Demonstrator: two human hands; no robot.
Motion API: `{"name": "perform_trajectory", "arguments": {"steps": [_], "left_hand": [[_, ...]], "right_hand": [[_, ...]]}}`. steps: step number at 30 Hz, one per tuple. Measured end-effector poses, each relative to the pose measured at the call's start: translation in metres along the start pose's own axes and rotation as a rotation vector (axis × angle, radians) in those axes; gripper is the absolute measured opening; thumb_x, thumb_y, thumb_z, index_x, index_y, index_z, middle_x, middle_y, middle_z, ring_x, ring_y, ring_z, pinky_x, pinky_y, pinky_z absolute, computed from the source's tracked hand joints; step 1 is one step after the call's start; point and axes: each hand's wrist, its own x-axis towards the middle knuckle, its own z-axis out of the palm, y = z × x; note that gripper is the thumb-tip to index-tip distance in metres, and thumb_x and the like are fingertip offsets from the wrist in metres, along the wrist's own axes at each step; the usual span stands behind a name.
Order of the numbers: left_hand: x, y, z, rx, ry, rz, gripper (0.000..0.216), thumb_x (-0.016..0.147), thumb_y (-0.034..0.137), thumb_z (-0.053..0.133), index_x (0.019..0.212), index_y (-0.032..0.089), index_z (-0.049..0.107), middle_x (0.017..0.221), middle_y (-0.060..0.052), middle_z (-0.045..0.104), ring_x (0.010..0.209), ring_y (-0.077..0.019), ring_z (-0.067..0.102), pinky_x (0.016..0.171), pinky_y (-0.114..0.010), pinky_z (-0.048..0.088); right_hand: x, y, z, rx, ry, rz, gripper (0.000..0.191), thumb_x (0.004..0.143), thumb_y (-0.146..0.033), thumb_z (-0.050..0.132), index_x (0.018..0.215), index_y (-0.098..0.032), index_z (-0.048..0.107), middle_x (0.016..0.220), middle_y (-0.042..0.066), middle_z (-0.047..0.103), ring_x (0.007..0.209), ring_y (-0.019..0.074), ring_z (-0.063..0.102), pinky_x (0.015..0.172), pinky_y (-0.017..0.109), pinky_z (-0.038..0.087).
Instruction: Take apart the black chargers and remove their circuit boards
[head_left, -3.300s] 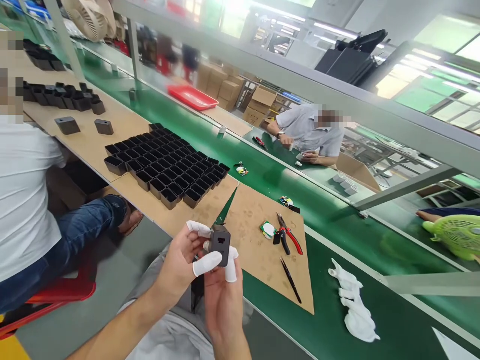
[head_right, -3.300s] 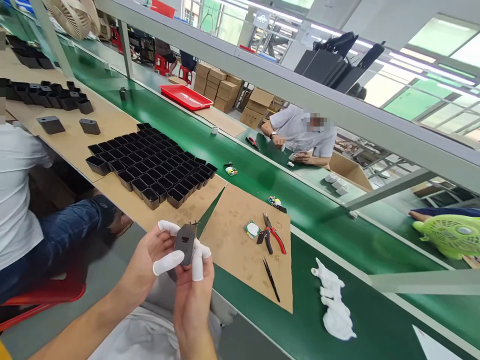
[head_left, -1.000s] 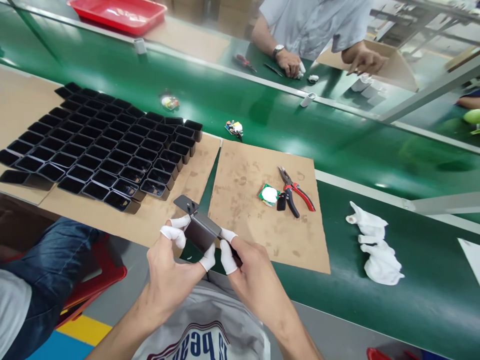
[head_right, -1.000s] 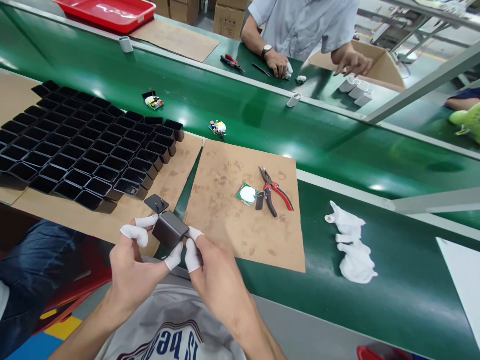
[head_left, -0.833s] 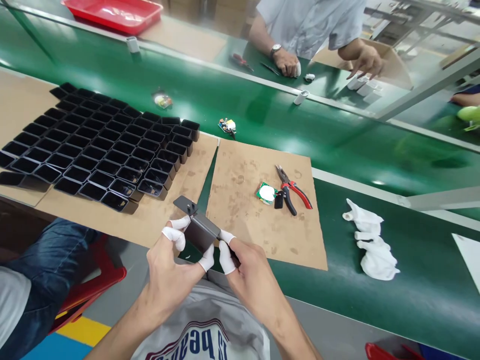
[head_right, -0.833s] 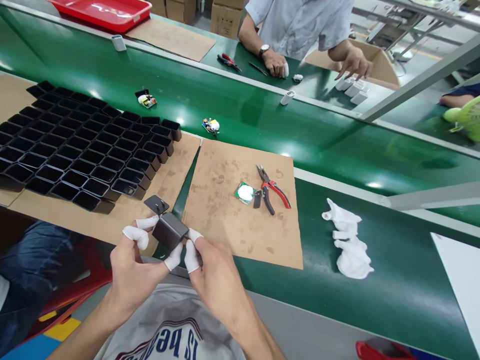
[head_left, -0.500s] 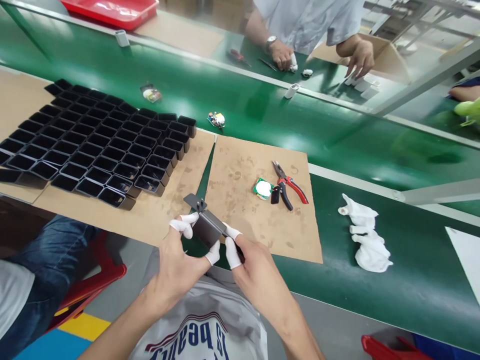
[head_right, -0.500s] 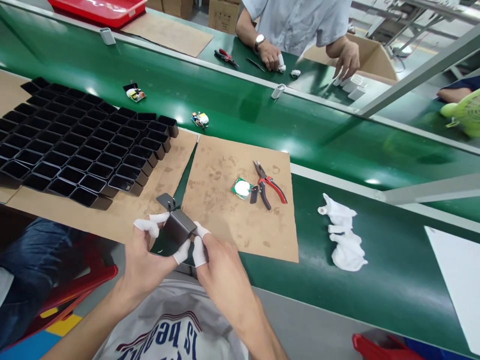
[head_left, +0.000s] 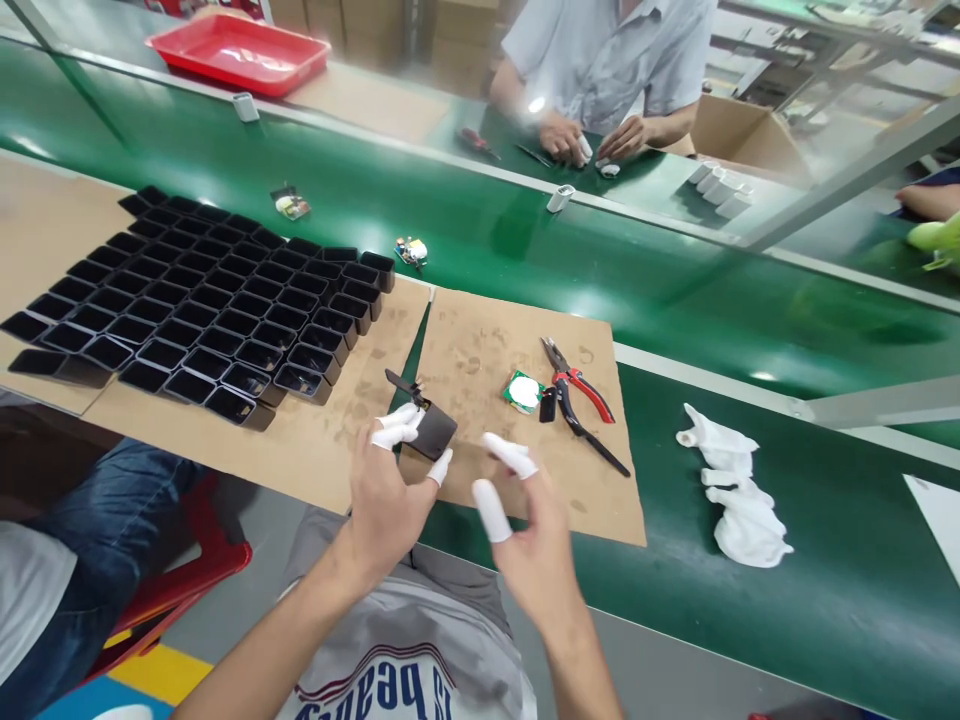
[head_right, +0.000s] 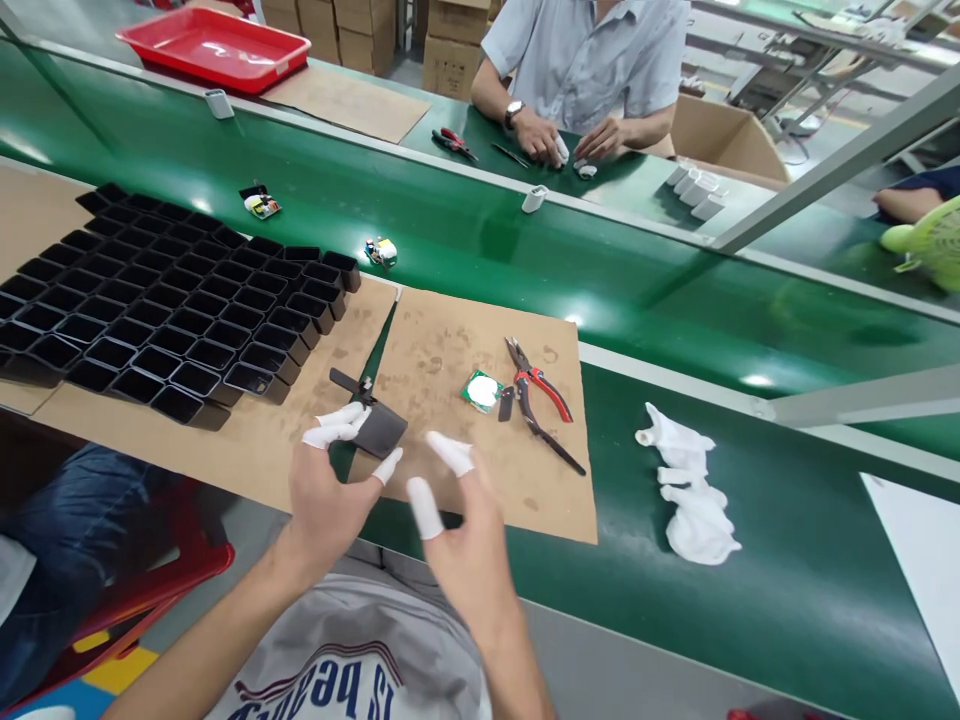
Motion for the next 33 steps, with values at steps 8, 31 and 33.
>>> {"name": "perform_trajectory", "arguments": {"steps": [8,31,33], "left_hand": [[-0.031,-0.006,0.006,-0.127,-0.2,-0.097,0.048,0.093,0.01,0.072,0.136,0.026,0.057,0.127,-0.009,0.073,0.112,-0.0272,0.081,0.098,-0.046,0.067],[0.016,-0.011,0.02,-0.166,-0.512,-0.078,0.047,0.074,-0.007,0.064,0.106,0.026,0.058,0.11,-0.004,0.07,0.108,-0.0291,0.067,0.095,-0.042,0.058],[0.016,-0.012,0.021,-0.17,-0.51,-0.067,0.049,0.074,-0.008,0.066,0.108,0.026,0.058,0.113,-0.004,0.07,0.11,-0.0298,0.067,0.095,-0.042,0.057]], "right_hand": [[-0.001,-0.001,0.039,0.075,0.092,-0.016,0.046,0.106,-0.024,0.076,0.151,-0.029,0.067,0.133,0.011,0.076,0.124,0.0285,0.078,0.105,0.046,0.069],[-0.003,0.016,0.025,-0.103,0.114,-0.112,0.046,0.111,-0.025,0.069,0.156,-0.026,0.067,0.133,0.014,0.076,0.122,0.0295,0.079,0.103,0.047,0.07],[0.011,0.009,0.013,-0.095,0.155,-0.117,0.051,0.108,-0.027,0.073,0.158,-0.027,0.065,0.127,0.013,0.075,0.112,0.0277,0.08,0.098,0.047,0.07]]}}
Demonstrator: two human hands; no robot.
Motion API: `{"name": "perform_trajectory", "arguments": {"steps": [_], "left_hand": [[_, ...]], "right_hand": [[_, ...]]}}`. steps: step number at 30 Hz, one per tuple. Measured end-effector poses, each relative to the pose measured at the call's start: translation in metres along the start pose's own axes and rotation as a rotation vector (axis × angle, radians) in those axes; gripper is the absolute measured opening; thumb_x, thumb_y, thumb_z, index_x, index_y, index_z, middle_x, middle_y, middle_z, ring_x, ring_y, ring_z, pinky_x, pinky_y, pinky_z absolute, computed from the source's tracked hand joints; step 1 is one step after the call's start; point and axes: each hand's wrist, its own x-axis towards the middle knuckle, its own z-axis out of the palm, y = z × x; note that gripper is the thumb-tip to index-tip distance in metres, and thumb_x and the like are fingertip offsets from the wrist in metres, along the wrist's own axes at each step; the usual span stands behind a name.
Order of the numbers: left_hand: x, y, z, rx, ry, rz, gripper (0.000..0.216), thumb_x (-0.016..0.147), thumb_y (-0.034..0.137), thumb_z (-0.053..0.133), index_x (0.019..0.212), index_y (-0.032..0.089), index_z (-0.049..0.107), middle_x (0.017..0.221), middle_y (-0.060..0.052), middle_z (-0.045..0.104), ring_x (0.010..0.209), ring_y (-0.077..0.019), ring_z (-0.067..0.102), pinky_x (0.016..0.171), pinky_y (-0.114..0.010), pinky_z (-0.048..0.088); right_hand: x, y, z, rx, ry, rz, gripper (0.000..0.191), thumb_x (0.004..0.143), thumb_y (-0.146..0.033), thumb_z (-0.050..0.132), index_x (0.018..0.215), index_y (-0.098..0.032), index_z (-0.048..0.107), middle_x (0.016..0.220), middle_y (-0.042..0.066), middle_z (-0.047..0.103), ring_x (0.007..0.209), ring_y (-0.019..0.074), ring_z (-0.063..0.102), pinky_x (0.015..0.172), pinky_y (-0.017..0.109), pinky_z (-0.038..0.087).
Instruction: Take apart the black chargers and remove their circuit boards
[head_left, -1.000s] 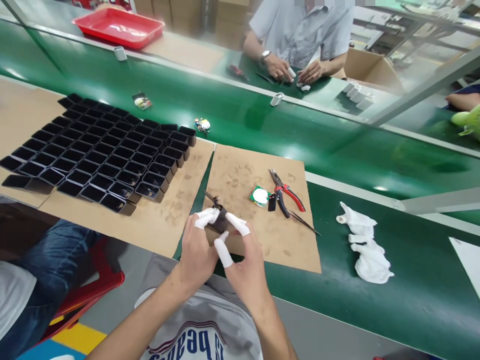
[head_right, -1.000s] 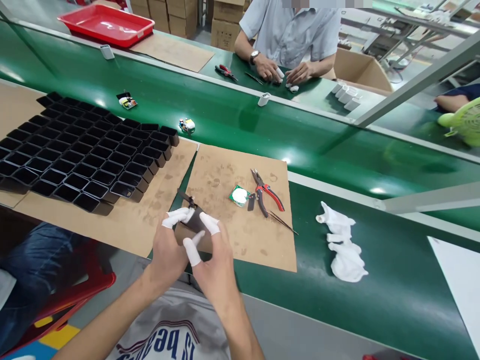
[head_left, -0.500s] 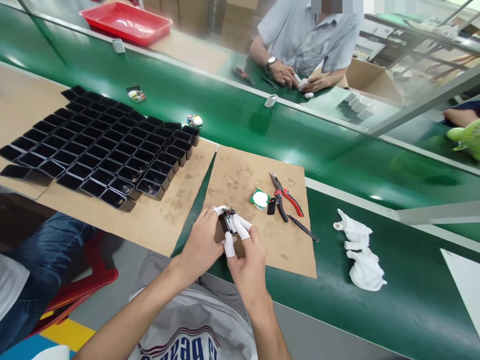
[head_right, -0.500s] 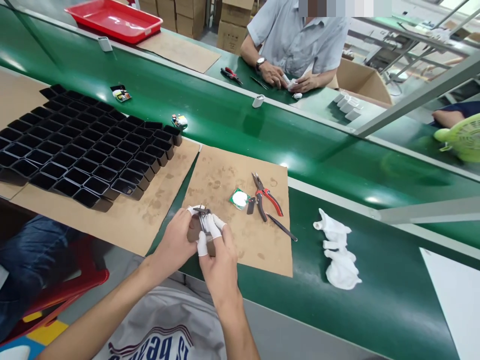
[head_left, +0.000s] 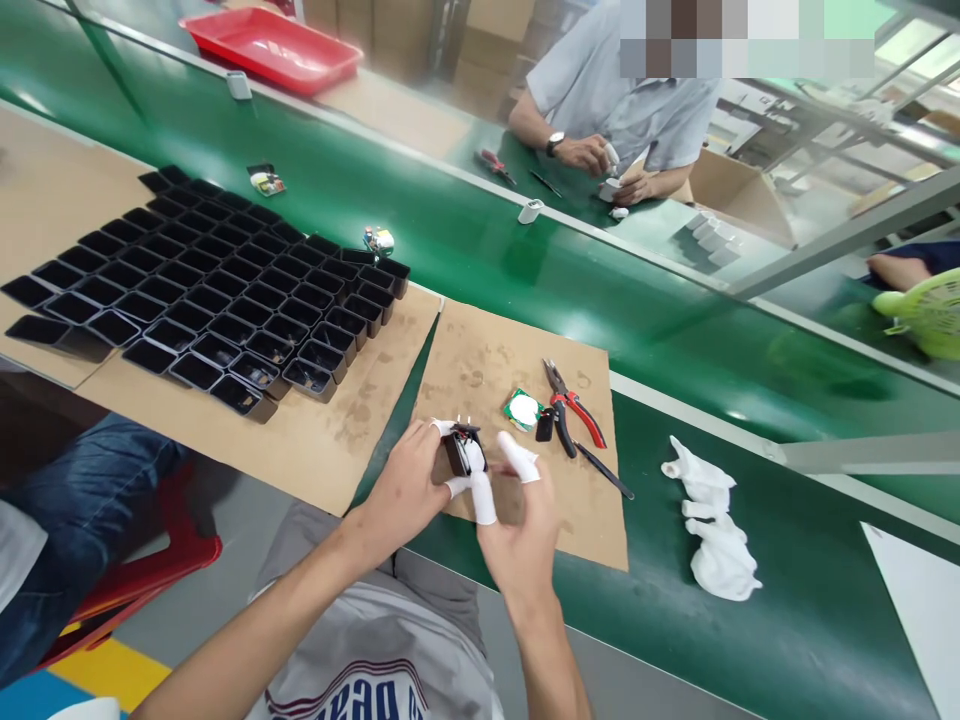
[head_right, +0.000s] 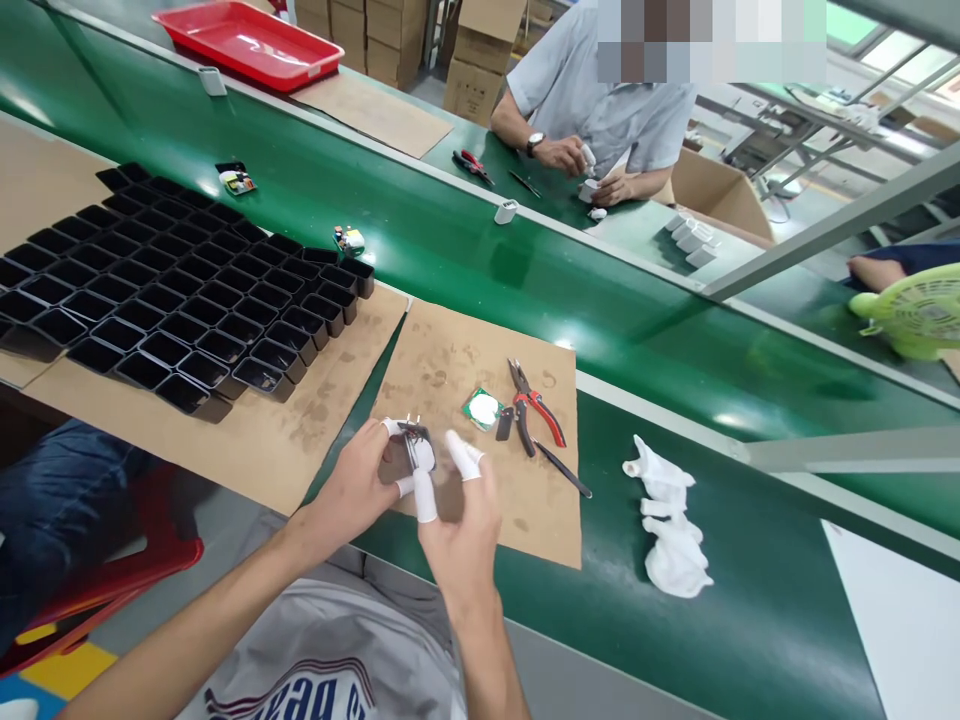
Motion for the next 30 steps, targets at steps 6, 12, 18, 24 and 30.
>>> {"name": "perform_trajectory", "arguments": {"steps": [6,12,18,24,30], "left_hand": [[0.002,0.002,-0.001,-0.01,-0.022,0.02,0.04,0.079,-0.01,0.062,0.098,0.025,0.056,0.102,-0.003,0.067,0.095,-0.0264,0.061,0.083,-0.038,0.052],[0.003,0.005,-0.001,-0.04,-0.016,0.022,0.042,0.078,-0.009,0.06,0.103,0.024,0.058,0.105,-0.004,0.068,0.099,-0.0268,0.063,0.084,-0.038,0.055],[0.003,0.004,-0.002,-0.045,-0.036,0.02,0.052,0.073,-0.007,0.06,0.114,0.025,0.062,0.114,-0.006,0.071,0.109,-0.0297,0.065,0.094,-0.043,0.058],[0.003,0.004,-0.002,-0.025,-0.048,0.004,0.042,0.073,-0.004,0.057,0.103,0.026,0.059,0.107,-0.006,0.069,0.103,-0.0307,0.064,0.089,-0.044,0.057],[0.003,0.006,-0.003,-0.025,-0.04,0.005,0.038,0.076,-0.002,0.059,0.101,0.026,0.058,0.108,-0.006,0.071,0.104,-0.0305,0.066,0.09,-0.043,0.057]], "right_hand": [[0.057,-0.015,-0.02,-0.045,-0.231,-0.235,0.037,0.109,-0.029,0.075,0.145,-0.027,0.075,0.124,0.012,0.075,0.111,0.0279,0.078,0.093,0.044,0.068],[0.05,-0.01,-0.022,-0.067,-0.216,-0.328,0.021,0.109,-0.019,0.073,0.127,-0.024,0.082,0.115,0.01,0.082,0.103,0.0253,0.084,0.083,0.037,0.072],[0.007,-0.005,-0.012,-0.08,-0.083,-0.296,0.04,0.105,-0.009,0.073,0.14,-0.027,0.079,0.125,0.013,0.084,0.112,0.029,0.085,0.092,0.044,0.074],[-0.008,-0.01,0.009,-0.114,0.045,-0.22,0.032,0.105,-0.009,0.074,0.13,-0.027,0.082,0.125,0.014,0.083,0.11,0.0286,0.082,0.089,0.045,0.072],[-0.007,-0.012,0.013,-0.151,0.065,-0.181,0.022,0.106,-0.011,0.074,0.121,-0.025,0.082,0.119,0.013,0.082,0.107,0.0281,0.081,0.086,0.044,0.07]]}}
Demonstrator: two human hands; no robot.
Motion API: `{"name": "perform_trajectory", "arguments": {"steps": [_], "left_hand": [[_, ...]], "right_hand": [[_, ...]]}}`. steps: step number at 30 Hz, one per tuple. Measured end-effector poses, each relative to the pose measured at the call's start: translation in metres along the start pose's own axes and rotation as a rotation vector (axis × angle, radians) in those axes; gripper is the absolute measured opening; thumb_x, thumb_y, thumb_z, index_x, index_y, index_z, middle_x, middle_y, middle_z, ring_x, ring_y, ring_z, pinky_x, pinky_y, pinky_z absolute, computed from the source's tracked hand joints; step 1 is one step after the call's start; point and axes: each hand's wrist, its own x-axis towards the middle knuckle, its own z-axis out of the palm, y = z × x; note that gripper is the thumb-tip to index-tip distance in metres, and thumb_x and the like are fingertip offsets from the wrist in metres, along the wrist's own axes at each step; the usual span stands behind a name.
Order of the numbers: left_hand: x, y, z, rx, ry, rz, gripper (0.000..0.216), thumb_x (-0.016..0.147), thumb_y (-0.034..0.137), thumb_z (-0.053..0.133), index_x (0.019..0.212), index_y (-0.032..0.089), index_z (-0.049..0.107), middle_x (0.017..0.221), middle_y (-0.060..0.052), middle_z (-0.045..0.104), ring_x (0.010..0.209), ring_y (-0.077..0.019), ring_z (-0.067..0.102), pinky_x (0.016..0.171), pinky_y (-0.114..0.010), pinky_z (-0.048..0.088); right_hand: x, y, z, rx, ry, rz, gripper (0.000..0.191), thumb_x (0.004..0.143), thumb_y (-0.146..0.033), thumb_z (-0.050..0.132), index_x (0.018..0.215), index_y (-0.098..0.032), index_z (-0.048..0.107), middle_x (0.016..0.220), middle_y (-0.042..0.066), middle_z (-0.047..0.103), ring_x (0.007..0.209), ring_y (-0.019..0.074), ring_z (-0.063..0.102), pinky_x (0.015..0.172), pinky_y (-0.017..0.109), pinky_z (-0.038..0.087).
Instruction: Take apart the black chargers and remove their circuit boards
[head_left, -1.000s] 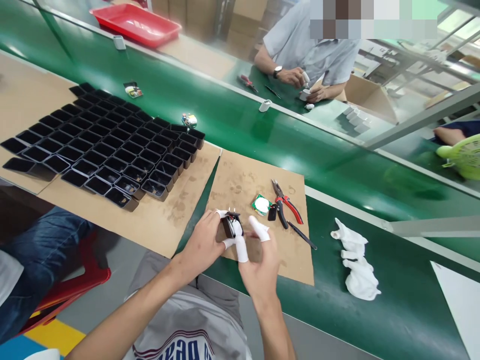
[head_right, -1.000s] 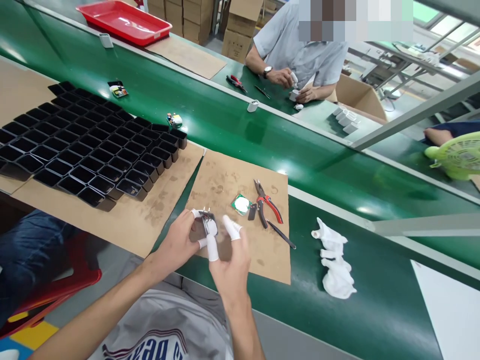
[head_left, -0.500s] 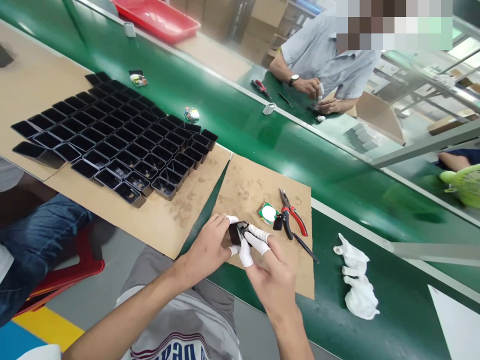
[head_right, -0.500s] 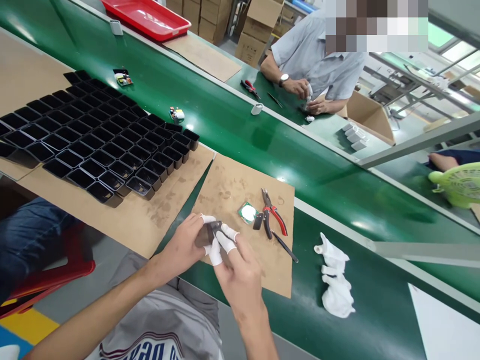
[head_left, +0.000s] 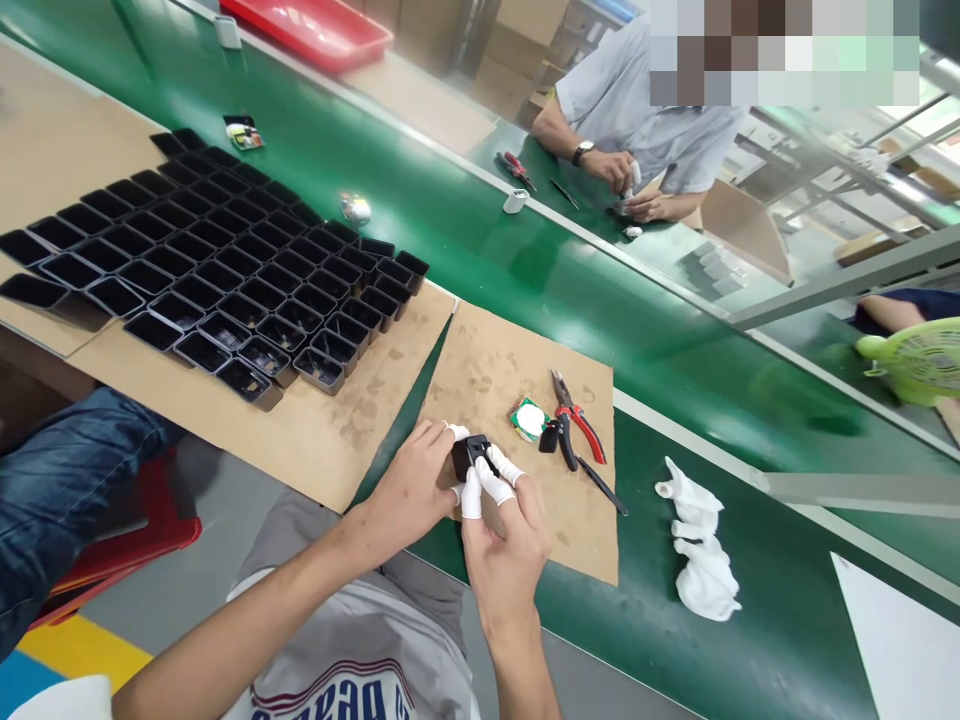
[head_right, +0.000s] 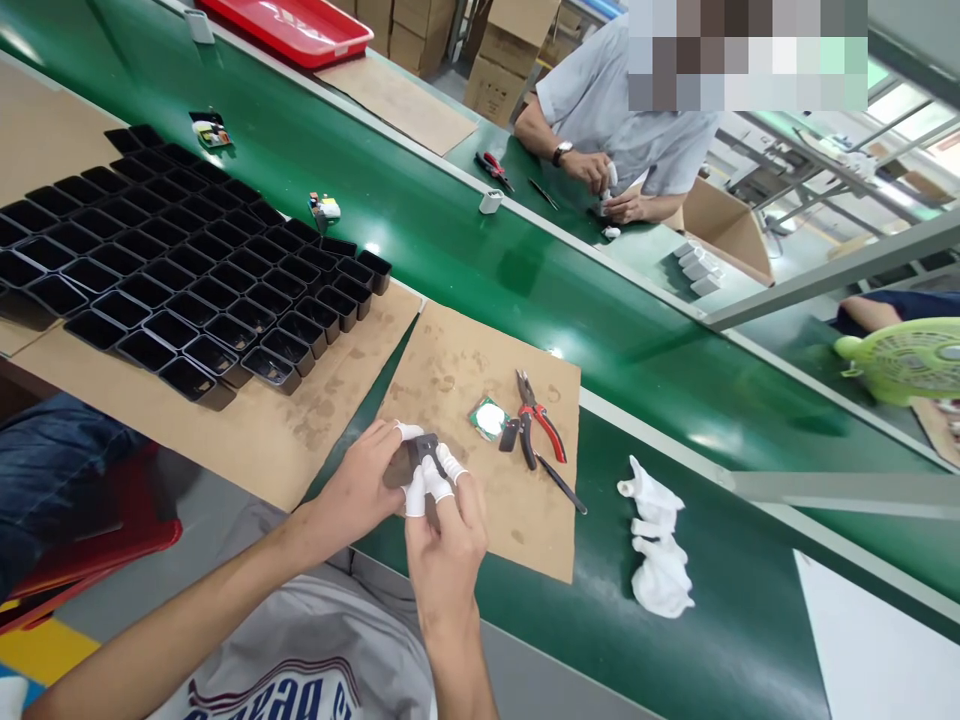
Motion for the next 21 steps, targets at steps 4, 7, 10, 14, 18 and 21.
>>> {"name": "perform_trajectory", "arguments": {"steps": [4,7,10,14,18,21], "left_hand": [[0.002,0.0,0.0,0.006,0.003,-0.004,0.034,0.077,-0.001,0.058,0.098,0.026,0.056,0.105,-0.006,0.071,0.1,-0.0297,0.066,0.087,-0.042,0.057],[0.0,0.003,-0.003,0.018,0.007,-0.002,0.038,0.073,-0.002,0.056,0.098,0.026,0.056,0.102,-0.005,0.069,0.095,-0.0286,0.066,0.084,-0.042,0.056],[-0.005,0.01,-0.005,0.015,0.018,0.016,0.042,0.071,0.0,0.057,0.104,0.026,0.057,0.103,-0.005,0.069,0.095,-0.0285,0.067,0.085,-0.042,0.058],[-0.011,0.016,0.002,0.015,0.047,0.034,0.042,0.075,0.005,0.062,0.111,0.026,0.058,0.108,-0.006,0.069,0.1,-0.0297,0.069,0.089,-0.042,0.059],[-0.013,0.009,0.014,0.057,0.097,-0.04,0.038,0.072,0.001,0.059,0.097,0.028,0.05,0.096,-0.003,0.065,0.088,-0.0275,0.066,0.077,-0.039,0.055],[-0.012,0.005,0.017,0.065,0.106,-0.037,0.038,0.072,0.0,0.059,0.097,0.027,0.05,0.097,-0.002,0.066,0.088,-0.027,0.067,0.077,-0.039,0.055]], "right_hand": [[0.0,0.003,-0.001,-0.03,-0.04,-0.073,0.031,0.107,-0.011,0.075,0.134,-0.025,0.079,0.123,0.015,0.081,0.115,0.0308,0.08,0.09,0.047,0.071],[-0.001,0.005,-0.006,-0.04,-0.056,-0.126,0.04,0.107,-0.009,0.073,0.143,-0.027,0.077,0.123,0.014,0.082,0.115,0.031,0.08,0.09,0.047,0.072],[-0.002,0.006,-0.016,-0.026,-0.052,-0.15,0.053,0.105,-0.005,0.073,0.151,-0.031,0.073,0.128,0.014,0.082,0.118,0.0322,0.081,0.092,0.047,0.072],[-0.006,0.011,-0.023,-0.014,-0.066,-0.16,0.052,0.103,-0.004,0.073,0.148,-0.031,0.075,0.126,0.013,0.082,0.125,0.0354,0.08,0.096,0.05,0.074],[-0.01,0.021,-0.012,0.002,-0.094,-0.18,0.03,0.107,-0.005,0.066,0.12,-0.027,0.083,0.103,0.01,0.082,0.12,0.033,0.082,0.092,0.048,0.076],[-0.011,0.027,-0.005,0.005,-0.082,-0.18,0.028,0.106,-0.006,0.069,0.12,-0.025,0.083,0.106,0.011,0.083,0.118,0.033,0.083,0.092,0.048,0.076]]}}
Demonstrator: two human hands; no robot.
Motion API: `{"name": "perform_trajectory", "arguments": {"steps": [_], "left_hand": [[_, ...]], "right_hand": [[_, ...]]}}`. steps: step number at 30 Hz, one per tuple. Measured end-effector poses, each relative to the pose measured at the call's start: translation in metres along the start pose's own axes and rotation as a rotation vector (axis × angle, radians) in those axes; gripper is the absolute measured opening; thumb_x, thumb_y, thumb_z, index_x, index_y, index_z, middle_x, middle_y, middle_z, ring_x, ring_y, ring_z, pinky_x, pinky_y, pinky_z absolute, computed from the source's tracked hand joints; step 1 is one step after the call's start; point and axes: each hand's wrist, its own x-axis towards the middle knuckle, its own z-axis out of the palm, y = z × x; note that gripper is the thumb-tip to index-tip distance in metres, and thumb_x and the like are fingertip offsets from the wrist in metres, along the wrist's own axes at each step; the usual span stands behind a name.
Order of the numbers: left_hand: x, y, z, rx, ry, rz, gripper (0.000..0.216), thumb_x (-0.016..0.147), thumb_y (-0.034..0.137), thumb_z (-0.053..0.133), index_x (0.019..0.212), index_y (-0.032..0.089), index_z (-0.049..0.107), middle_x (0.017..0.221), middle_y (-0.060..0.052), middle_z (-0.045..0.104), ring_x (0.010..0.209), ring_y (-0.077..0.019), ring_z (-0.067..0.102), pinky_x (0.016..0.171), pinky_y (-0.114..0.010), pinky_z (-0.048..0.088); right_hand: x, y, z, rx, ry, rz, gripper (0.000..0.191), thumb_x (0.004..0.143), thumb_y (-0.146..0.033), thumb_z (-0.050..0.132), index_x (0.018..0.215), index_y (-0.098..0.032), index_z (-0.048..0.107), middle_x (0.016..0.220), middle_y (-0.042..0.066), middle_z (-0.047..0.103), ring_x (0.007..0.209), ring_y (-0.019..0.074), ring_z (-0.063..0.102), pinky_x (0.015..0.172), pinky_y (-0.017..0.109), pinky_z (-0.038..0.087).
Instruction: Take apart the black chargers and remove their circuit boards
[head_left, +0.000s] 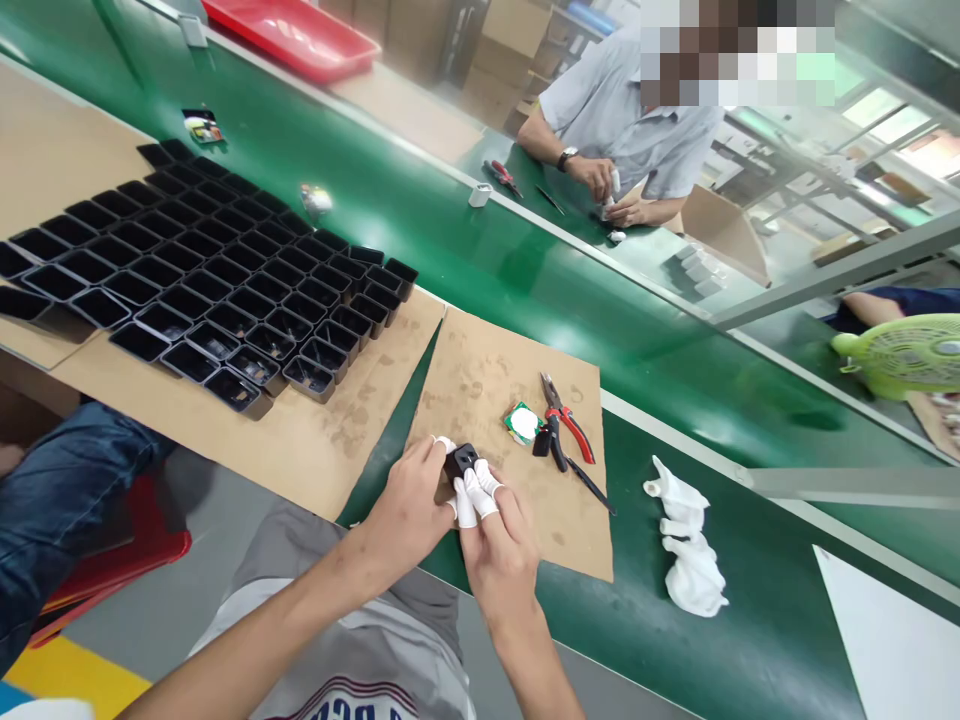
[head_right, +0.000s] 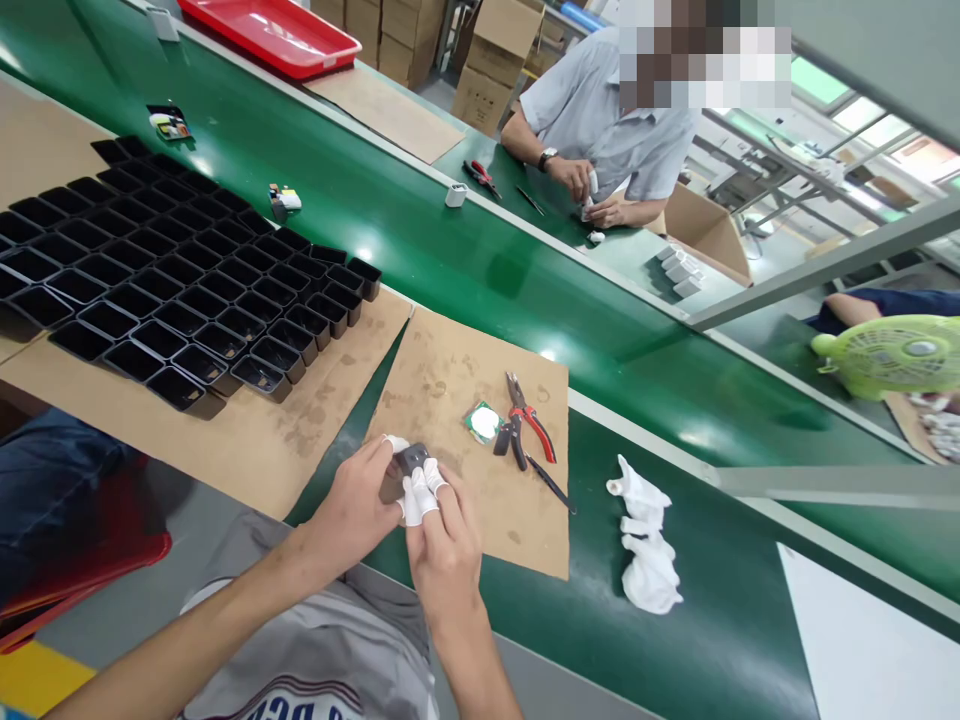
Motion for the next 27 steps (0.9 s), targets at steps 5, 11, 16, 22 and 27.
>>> {"name": "perform_trajectory", "arguments": {"steps": [5,11,16,22,27], "left_hand": [[-0.004,0.005,-0.005,0.005,0.037,0.02,0.039,0.069,0.0,0.061,0.096,0.027,0.052,0.095,-0.001,0.066,0.085,-0.0255,0.067,0.074,-0.036,0.055],[-0.014,0.007,-0.002,0.02,0.092,0.006,0.034,0.076,0.001,0.063,0.097,0.026,0.053,0.096,-0.002,0.065,0.084,-0.0239,0.065,0.073,-0.034,0.052],[-0.012,0.004,0.003,0.022,0.086,-0.008,0.028,0.082,0.003,0.063,0.091,0.026,0.049,0.091,-0.001,0.063,0.079,-0.0212,0.062,0.07,-0.031,0.047],[-0.01,0.004,0.001,0.024,0.089,-0.022,0.028,0.084,0.006,0.065,0.089,0.027,0.046,0.087,0.002,0.061,0.073,-0.0184,0.06,0.067,-0.029,0.045],[-0.005,0.007,-0.002,0.023,0.085,-0.03,0.038,0.072,0.003,0.066,0.086,0.028,0.04,0.083,0.004,0.058,0.07,-0.0178,0.059,0.064,-0.028,0.043]], "right_hand": [[0.0,-0.009,-0.005,0.024,0.058,0.009,0.047,0.105,-0.005,0.072,0.145,-0.028,0.077,0.123,0.014,0.084,0.117,0.0326,0.084,0.092,0.048,0.076],[0.012,-0.036,-0.008,0.248,0.091,0.38,0.026,0.105,-0.015,0.078,0.126,-0.027,0.086,0.122,0.011,0.082,0.113,0.0278,0.084,0.094,0.044,0.075],[0.006,-0.032,0.005,0.195,0.1,0.38,0.022,0.107,-0.015,0.076,0.125,-0.023,0.084,0.118,0.012,0.079,0.111,0.0262,0.083,0.091,0.042,0.073],[-0.002,-0.007,0.0,0.18,0.028,0.12,0.036,0.103,-0.009,0.079,0.132,-0.028,0.084,0.119,0.012,0.082,0.113,0.0281,0.08,0.093,0.045,0.071],[0.006,0.01,-0.01,0.178,-0.036,-0.065,0.048,0.105,-0.006,0.074,0.147,-0.028,0.078,0.118,0.013,0.082,0.117,0.031,0.081,0.091,0.045,0.073]]}}
